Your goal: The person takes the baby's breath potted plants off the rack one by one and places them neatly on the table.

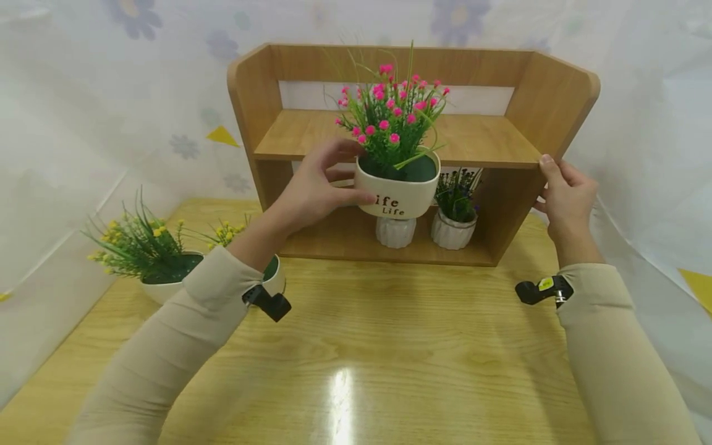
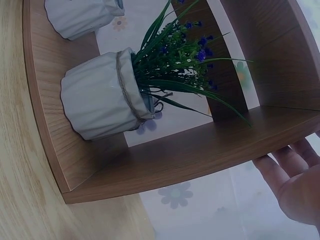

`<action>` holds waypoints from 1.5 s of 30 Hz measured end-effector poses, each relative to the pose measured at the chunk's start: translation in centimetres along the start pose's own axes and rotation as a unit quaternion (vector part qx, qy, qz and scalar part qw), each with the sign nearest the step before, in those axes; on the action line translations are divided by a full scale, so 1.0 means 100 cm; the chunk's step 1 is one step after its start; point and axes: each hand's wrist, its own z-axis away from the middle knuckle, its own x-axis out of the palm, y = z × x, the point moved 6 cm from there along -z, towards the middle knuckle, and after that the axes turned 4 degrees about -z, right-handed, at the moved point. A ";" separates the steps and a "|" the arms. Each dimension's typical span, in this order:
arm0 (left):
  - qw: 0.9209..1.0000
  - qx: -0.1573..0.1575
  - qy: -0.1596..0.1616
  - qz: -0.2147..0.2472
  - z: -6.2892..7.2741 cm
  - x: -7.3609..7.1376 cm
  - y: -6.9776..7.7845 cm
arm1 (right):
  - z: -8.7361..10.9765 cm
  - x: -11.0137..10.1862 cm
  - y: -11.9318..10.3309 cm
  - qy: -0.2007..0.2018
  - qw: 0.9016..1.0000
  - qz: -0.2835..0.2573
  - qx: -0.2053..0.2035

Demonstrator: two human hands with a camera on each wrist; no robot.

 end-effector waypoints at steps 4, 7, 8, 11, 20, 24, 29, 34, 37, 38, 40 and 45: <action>1.000 -0.018 0.012 -0.011 0.016 -0.004 -0.013 | 0.001 0.000 0.000 0.001 1.000 -0.001 0.001; 1.000 -0.021 0.019 -0.011 0.029 -0.006 -0.022 | 0.001 0.001 0.000 0.001 1.000 -0.002 0.001; 1.000 -0.022 0.020 -0.009 0.033 -0.006 -0.026 | 0.001 0.001 0.000 0.001 1.000 -0.003 0.001; 0.999 -0.029 0.028 -0.013 0.045 -0.007 -0.034 | 0.001 0.002 0.000 0.000 1.000 -0.004 0.000; 0.996 -0.062 0.056 -0.011 0.074 -0.007 -0.065 | 0.003 0.002 0.000 0.004 1.000 0.001 0.004; 0.996 -0.069 0.057 0.001 0.083 -0.008 -0.076 | 0.003 0.002 0.000 0.006 1.000 0.005 0.005; 0.995 -0.075 0.059 0.023 0.094 -0.008 -0.086 | 0.003 0.002 -0.001 0.003 1.000 -0.001 0.000; 0.994 -0.086 0.061 0.042 0.103 -0.006 -0.100 | 0.003 0.003 -0.001 -0.001 1.000 -0.009 -0.001; 0.992 -0.098 0.062 0.048 0.110 -0.004 -0.109 | 0.003 0.002 -0.001 0.000 1.000 -0.005 -0.001; 0.992 -0.102 0.062 0.050 0.112 -0.004 -0.112 | 0.003 0.002 -0.001 0.001 1.000 -0.005 -0.001; 0.991 -0.110 0.065 0.048 0.116 -0.003 -0.116 | 0.003 0.002 -0.001 0.001 1.000 -0.005 -0.001; 0.989 -0.125 0.066 0.045 0.125 -0.001 -0.128 | 0.002 0.003 -0.001 -0.001 1.000 -0.010 -0.004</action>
